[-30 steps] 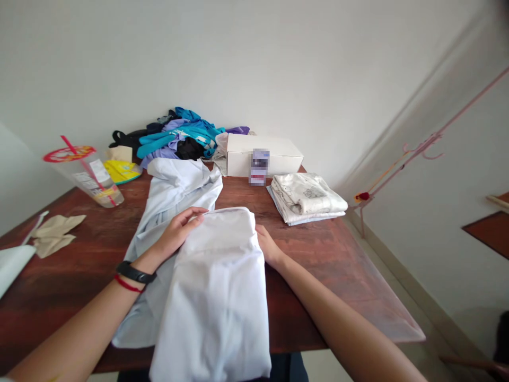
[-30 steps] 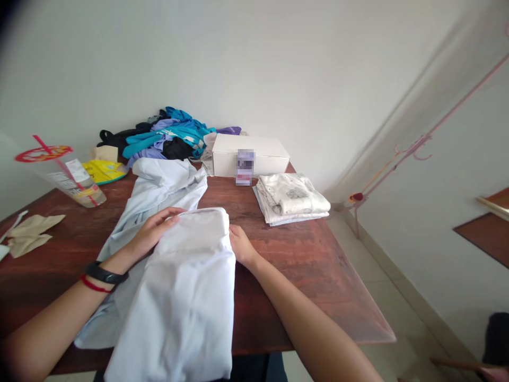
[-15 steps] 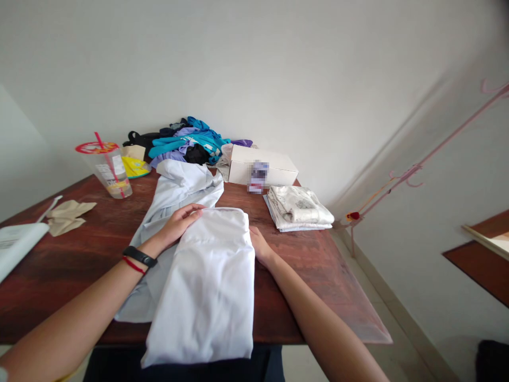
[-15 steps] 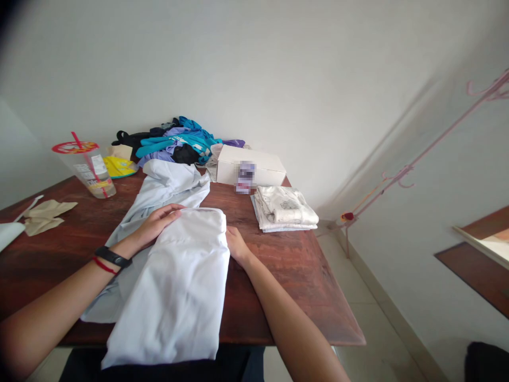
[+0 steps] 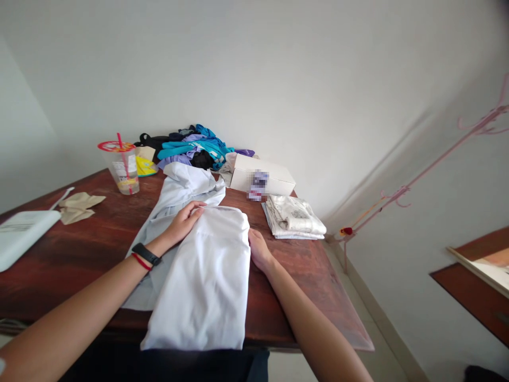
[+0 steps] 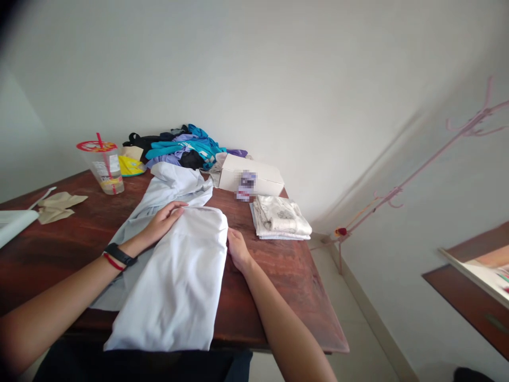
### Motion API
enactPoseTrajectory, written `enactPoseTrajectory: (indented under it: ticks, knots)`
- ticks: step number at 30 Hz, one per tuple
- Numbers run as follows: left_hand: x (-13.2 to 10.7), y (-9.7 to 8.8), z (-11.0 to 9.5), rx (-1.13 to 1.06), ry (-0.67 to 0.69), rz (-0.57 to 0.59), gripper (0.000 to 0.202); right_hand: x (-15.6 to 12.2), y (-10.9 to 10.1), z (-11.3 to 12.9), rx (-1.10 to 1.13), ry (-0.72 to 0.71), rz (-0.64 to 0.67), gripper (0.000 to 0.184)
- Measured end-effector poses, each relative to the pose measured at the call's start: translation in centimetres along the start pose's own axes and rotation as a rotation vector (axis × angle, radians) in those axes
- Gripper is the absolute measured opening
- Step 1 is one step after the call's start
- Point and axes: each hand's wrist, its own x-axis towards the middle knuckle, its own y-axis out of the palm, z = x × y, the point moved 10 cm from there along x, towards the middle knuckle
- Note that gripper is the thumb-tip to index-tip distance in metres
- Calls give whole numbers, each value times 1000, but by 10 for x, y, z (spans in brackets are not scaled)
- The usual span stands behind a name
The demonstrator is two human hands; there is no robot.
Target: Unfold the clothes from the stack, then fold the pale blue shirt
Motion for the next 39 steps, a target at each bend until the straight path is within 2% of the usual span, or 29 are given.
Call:
enactPoseTrajectory:
  ticks: [4,11,17,22,27,32,35,39]
  knots:
    - [-2,0,-7,18,32,10,47,1,0,-7,33,41,22,37]
    - [-4,5,-7,23,12,63,44,3,0,-13,73,58,67,35]
    - [-4,2,-7,32,17,32,45,4,3,-13,37,60,92,37]
    - [-5,3,-8,41,36,30,46,-4,13,10,-80,-99,185,48]
    - [-6,4,-13,9,44,12,48,-14,29,26,-396,-270,285,36]
    - [-11,13,-25,74,84,82,51,-29,41,53,-614,-493,220,39]
    - [-15,20,-29,110,107,143,56,-40,56,59,-687,-512,280,34]
    - [-20,31,-25,122,100,245,61,-49,70,48,-634,-424,390,30]
